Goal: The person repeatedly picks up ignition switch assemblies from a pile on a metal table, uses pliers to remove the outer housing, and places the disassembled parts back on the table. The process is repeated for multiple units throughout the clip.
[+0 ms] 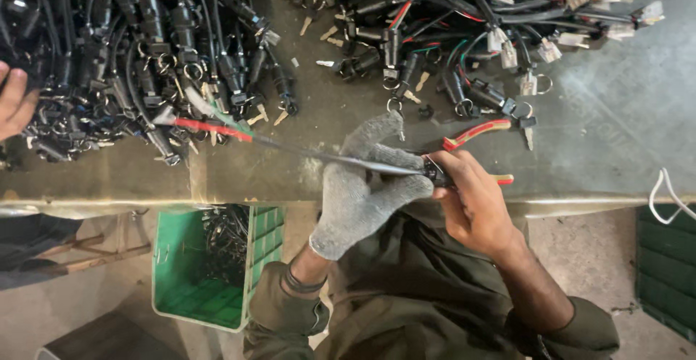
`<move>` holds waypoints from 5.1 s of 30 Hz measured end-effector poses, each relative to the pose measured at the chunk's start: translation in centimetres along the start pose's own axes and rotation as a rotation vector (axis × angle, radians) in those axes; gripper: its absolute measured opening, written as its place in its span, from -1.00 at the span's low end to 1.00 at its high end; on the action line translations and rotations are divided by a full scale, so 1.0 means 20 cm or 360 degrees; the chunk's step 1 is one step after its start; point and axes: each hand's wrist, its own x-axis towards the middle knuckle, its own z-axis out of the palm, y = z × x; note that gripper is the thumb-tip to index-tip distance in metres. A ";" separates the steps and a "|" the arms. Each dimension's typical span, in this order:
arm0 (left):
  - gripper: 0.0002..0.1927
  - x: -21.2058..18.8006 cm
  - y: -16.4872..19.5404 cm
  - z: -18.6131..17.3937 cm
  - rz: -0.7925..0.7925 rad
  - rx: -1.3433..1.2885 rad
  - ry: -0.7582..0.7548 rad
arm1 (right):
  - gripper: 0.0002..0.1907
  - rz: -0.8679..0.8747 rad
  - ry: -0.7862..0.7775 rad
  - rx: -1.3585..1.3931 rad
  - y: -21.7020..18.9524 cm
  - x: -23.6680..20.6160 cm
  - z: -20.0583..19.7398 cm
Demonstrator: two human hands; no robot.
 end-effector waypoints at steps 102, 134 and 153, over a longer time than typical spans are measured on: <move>-0.23 -0.10 0.12 -0.05 -0.0306 -0.0242 -0.0333 | -0.60 0.0136 -0.0310 -0.0507 0.06 0.09 -0.02; -0.30 -0.17 0.10 0.09 0.0136 0.0357 0.0022 | -0.63 0.0215 -0.0231 -0.0722 0.01 0.03 -0.02; -0.30 -0.09 0.13 0.04 0.0143 0.0327 -0.0119 | -0.70 0.0447 0.0014 -0.0850 0.00 -0.01 0.04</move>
